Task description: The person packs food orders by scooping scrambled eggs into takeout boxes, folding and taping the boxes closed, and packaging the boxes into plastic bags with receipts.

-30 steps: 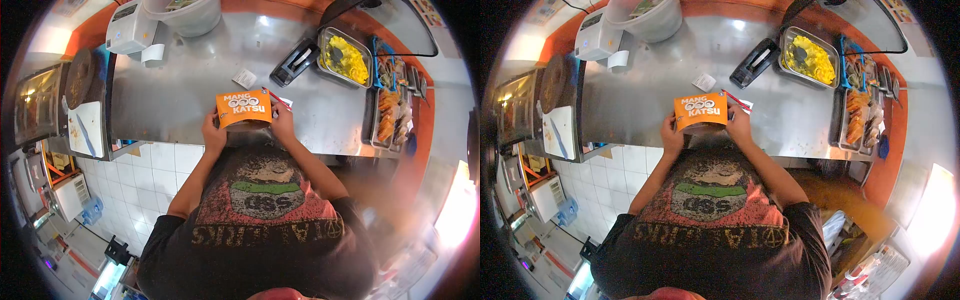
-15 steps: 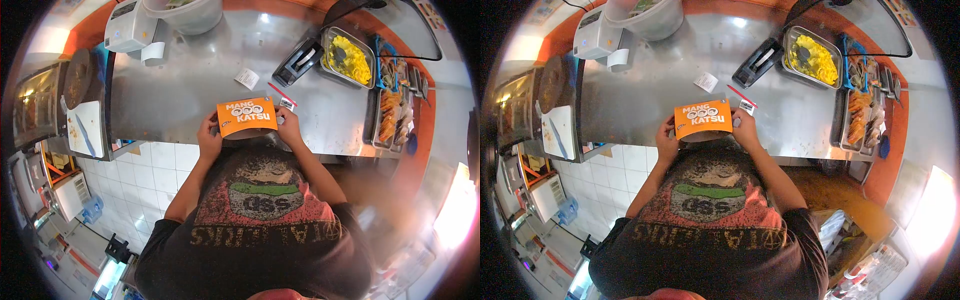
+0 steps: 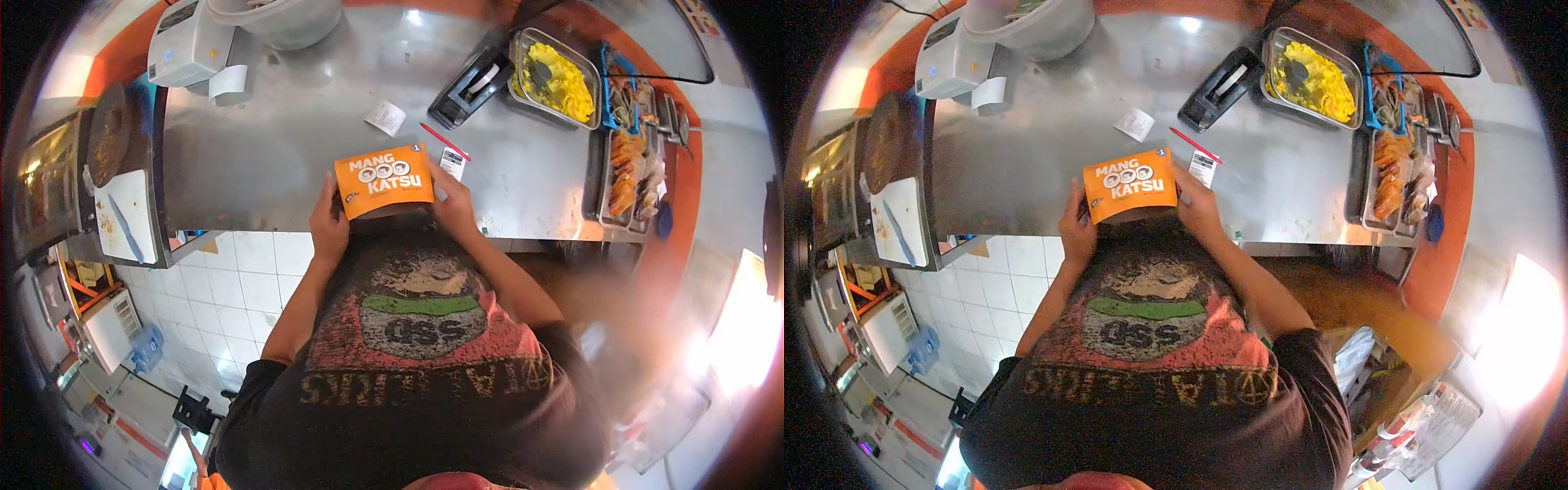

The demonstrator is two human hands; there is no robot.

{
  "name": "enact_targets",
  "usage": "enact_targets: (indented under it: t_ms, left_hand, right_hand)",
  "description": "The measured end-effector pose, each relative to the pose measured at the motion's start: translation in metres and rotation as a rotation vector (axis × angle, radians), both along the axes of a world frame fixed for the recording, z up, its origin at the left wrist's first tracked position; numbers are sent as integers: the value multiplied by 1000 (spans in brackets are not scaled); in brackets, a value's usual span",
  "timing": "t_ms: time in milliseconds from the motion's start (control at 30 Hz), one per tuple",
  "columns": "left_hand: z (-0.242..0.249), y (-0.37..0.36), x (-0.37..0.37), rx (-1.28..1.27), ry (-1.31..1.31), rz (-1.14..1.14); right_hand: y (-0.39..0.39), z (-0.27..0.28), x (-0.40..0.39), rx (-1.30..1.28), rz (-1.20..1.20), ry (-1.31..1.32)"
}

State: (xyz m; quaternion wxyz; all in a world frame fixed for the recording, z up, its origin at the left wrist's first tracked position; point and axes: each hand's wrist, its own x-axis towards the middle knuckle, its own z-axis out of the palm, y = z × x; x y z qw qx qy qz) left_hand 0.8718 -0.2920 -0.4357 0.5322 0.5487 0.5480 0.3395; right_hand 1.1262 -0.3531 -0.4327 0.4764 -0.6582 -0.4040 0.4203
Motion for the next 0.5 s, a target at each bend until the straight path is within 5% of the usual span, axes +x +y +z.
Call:
enact_targets:
  t_ms: [67, 200, 500]
  left_hand:
    - [-8, 3, -14, 393, 452, -325]
    - [4, 11, -28, 573, 495, -547]
    - [-1, 0, -27, 285, 340, -463]
  right_hand:
    - [-6, 2, 7, 40, 373, -602]
    - [-17, 0, 10, 39, 392, -453]
    - [-10, -26, 18, 135, 302, -428]
